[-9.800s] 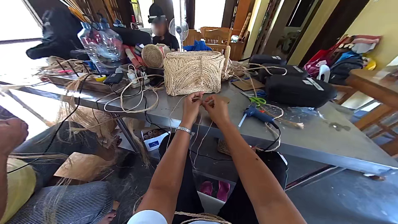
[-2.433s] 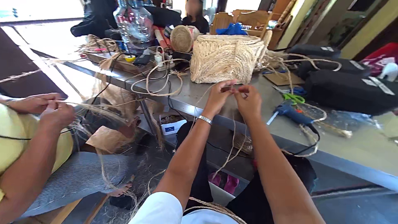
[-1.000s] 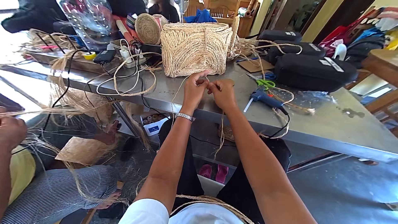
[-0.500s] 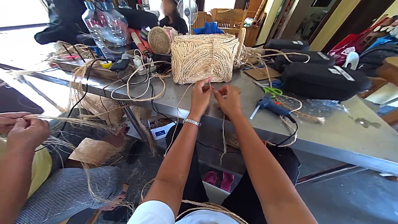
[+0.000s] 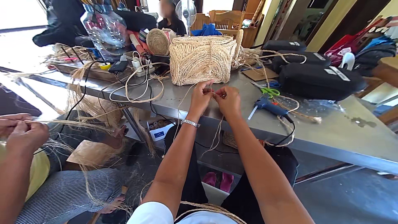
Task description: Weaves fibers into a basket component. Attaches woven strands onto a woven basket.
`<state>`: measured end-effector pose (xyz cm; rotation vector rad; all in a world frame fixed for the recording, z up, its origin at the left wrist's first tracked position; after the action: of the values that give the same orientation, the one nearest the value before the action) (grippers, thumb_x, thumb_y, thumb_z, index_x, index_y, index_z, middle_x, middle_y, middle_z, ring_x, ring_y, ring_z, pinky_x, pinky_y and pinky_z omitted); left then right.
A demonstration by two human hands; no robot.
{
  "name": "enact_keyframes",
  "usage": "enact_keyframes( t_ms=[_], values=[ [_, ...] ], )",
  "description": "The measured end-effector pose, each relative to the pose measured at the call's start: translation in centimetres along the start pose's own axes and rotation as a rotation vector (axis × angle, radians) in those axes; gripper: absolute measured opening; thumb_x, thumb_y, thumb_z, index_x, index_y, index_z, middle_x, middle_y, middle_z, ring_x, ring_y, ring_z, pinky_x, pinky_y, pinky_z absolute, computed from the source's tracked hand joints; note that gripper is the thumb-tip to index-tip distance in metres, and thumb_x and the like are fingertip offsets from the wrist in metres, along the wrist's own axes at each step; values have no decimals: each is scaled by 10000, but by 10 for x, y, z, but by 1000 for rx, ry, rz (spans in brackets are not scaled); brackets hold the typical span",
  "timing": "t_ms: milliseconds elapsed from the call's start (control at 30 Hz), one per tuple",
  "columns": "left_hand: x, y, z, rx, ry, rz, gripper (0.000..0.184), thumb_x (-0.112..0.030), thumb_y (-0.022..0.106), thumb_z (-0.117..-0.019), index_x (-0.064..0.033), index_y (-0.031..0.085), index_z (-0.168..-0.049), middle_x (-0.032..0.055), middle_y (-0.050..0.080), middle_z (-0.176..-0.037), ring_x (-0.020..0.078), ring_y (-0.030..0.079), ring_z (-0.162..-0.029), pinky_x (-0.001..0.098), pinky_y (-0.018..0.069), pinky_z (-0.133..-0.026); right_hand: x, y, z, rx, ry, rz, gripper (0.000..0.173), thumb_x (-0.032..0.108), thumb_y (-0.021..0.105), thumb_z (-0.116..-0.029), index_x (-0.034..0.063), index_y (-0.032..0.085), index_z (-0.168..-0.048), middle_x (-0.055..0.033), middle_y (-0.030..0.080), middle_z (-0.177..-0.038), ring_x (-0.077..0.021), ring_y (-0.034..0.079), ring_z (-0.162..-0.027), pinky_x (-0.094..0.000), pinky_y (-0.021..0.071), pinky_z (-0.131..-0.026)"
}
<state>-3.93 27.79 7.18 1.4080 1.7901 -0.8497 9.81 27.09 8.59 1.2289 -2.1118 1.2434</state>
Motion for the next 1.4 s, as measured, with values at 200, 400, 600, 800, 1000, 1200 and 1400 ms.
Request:
enact_keyframes(
  t_ms=[200,400,600,800,1000,1200,1400],
  values=[
    [3,0,-1,-11,19,-21,450,33,631,-913,-59,634,-1354,139,598,-1358,164,674,-959,324,578,-845,1,-2,2,-67,-45,14,170,184,760,-928,19,755,-971,-136,723,-953,-246,690,-881,-447,568,-839],
    [-1,-1,1,-47,-4,-139,445,12,630,-925,-102,648,-1355,122,588,-1370,174,675,-971,344,581,-841,-1,1,1,-16,-34,65,237,253,680,-997,28,755,-999,-137,725,-936,-268,691,-882,-491,553,-850],
    [-5,-2,3,-115,8,-133,419,-18,662,-929,-95,658,-1341,126,590,-1360,173,680,-979,333,591,-847,-4,4,-2,73,-52,30,310,237,532,-1074,2,734,-1058,-144,740,-997,-264,709,-956,-482,551,-912],
    [-2,-2,3,-118,27,-30,415,-55,694,-941,-72,644,-1353,131,601,-1358,175,688,-1010,333,596,-880,-5,6,-4,155,-64,29,363,232,457,-1108,-12,719,-1044,-152,714,-957,-266,684,-895,-475,546,-858],
    [4,-2,0,-80,12,181,460,19,641,-943,-31,591,-1397,148,579,-1376,185,689,-1006,334,593,-903,-8,8,-6,240,-87,29,410,262,424,-1121,12,729,-1011,-128,672,-846,-245,640,-792,-468,525,-773],
    [6,-5,0,-115,31,138,483,15,644,-925,-26,579,-1402,150,566,-1392,183,674,-1010,337,584,-889,-4,1,-4,120,6,6,473,331,397,-1120,-26,707,-1127,-208,708,-1034,-332,686,-987,-544,533,-910],
    [3,-2,1,-36,38,133,492,43,616,-925,-60,586,-1406,122,571,-1395,163,664,-1000,321,572,-880,-12,4,-7,118,-25,-183,344,108,683,-973,0,576,-1282,-149,718,-1139,-223,714,-941,-398,591,-831]
  ],
)
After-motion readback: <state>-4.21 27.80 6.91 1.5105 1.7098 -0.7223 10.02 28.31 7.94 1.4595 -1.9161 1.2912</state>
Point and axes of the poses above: each hand's wrist, its own z-axis away from the middle knuckle, its own y-axis out of the palm, x = y × z, the point moved 3 cm from there along -z, towards the middle knuckle
